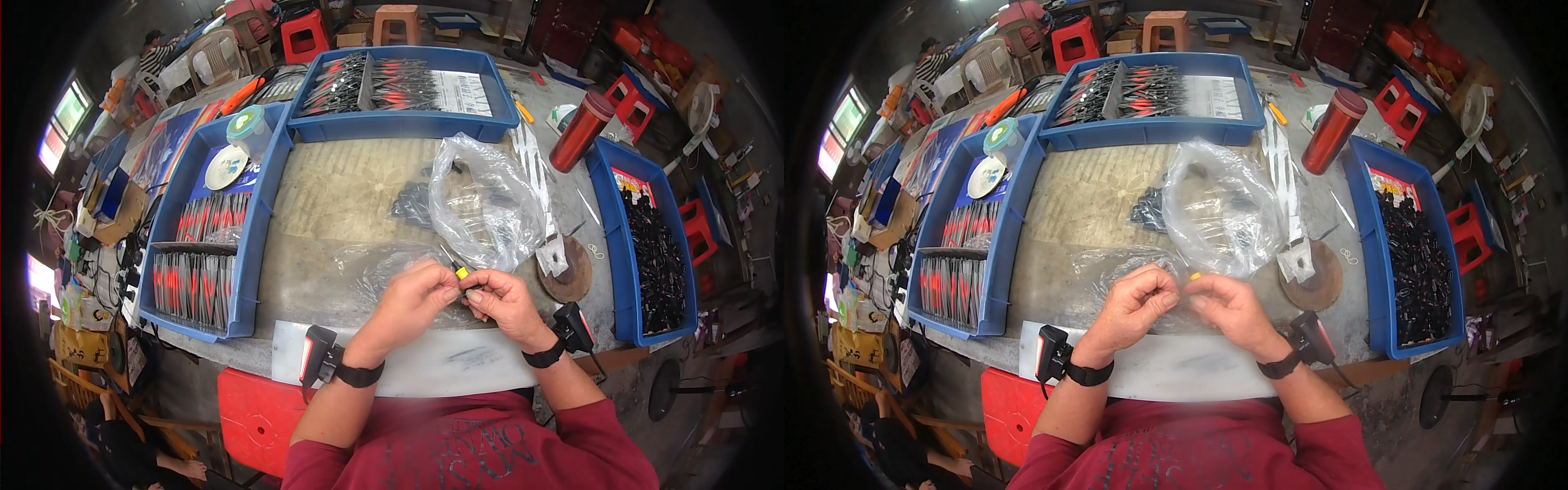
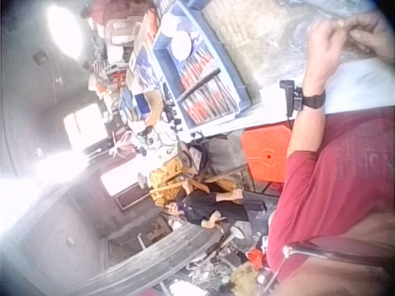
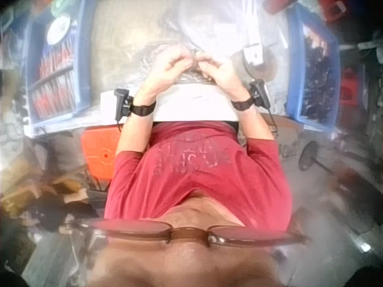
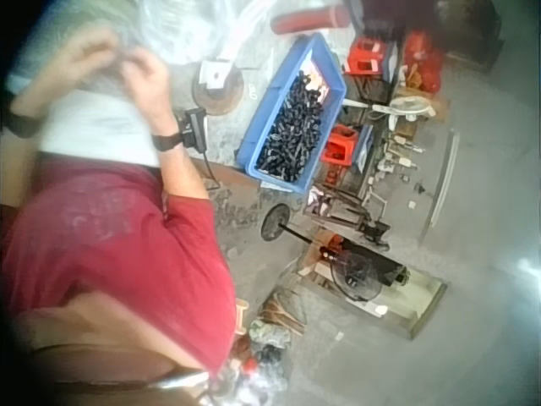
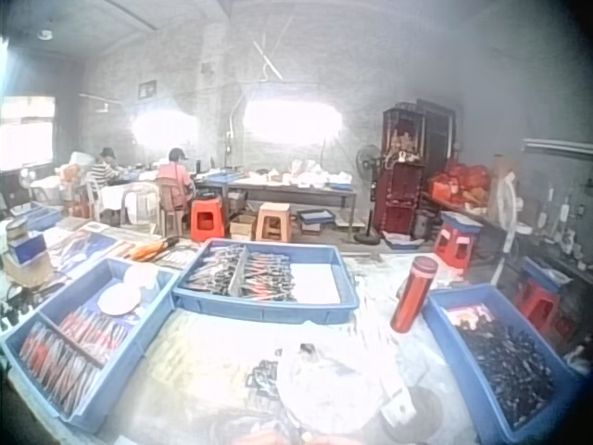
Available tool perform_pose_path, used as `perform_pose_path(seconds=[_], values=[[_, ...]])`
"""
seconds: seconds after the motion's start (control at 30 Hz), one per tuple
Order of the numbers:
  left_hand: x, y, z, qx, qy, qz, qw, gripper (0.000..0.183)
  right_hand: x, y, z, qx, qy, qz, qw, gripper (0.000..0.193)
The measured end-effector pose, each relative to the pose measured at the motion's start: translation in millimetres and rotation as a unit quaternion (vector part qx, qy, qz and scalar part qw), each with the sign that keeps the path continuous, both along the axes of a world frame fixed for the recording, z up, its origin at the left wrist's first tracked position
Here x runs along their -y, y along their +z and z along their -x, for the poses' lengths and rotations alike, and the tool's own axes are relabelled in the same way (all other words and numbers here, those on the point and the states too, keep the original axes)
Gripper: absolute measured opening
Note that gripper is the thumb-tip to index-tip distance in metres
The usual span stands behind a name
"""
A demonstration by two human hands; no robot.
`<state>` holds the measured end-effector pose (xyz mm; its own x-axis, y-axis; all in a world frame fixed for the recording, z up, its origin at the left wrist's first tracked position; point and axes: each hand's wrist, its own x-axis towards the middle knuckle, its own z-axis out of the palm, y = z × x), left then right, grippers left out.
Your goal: The person repeatedly picks small black components from a plastic bag, uses a yellow-handled tool to press or crimp a connector onto each component, and places the finished items into a blue bin. The process is repeated for multiple units throughout the clip.
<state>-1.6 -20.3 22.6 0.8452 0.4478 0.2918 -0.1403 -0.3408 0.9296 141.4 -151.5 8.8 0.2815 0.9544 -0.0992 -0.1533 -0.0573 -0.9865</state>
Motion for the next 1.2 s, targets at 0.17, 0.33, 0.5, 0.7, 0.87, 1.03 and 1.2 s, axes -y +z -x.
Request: perform_pose_path(seconds=[0.17, 0.33, 0.5, 0.7, 0.87, 1.03, 1.2], values=[[2.8, 2.0, -0.8, 0.008, 0.006, -0.021, 1.0, 0.008, -0.9, -1.4, 0.8, -0.009, -0.002, 0.001, 1.0, 0.016], [3.9, 2.8, -1.4, 0.009, 0.011, -0.031, 0.999, 0.007, -0.7, -2.6, 0.8, -0.007, -0.004, 0.01, 1.0, 0.016], [3.3, 2.3, -0.8, 0.001, 0.016, -0.031, 0.999, 0.007, -0.6, -2.8, 1.9, -0.011, -0.012, 0.02, 1.0, 0.016], [3.7, 2.4, -0.5, 0.001, 0.019, -0.027, 0.999, 0.008, 0.3, -2.8, 0.7, -0.005, -0.006, 0.022, 1.0, 0.017], [2.1, 0.1, -1.2, -0.005, 0.017, -0.021, 1.0, 0.008, -0.6, -4.7, 1.8, -0.009, -0.02, 0.007, 1.0, 0.019], [0.8, -1.6, -1.2, -0.017, 0.009, 0.005, 1.0, 0.007, 1.5, -2.0, 0.1, -0.017, -0.023, 0.005, 1.0, 0.018], [0.3, -2.8, -1.0, -0.037, 0.005, 0.055, 0.998, 0.007, 3.5, 1.0, 0.1, -0.02, -0.052, -0.01, 0.998, 0.018]])
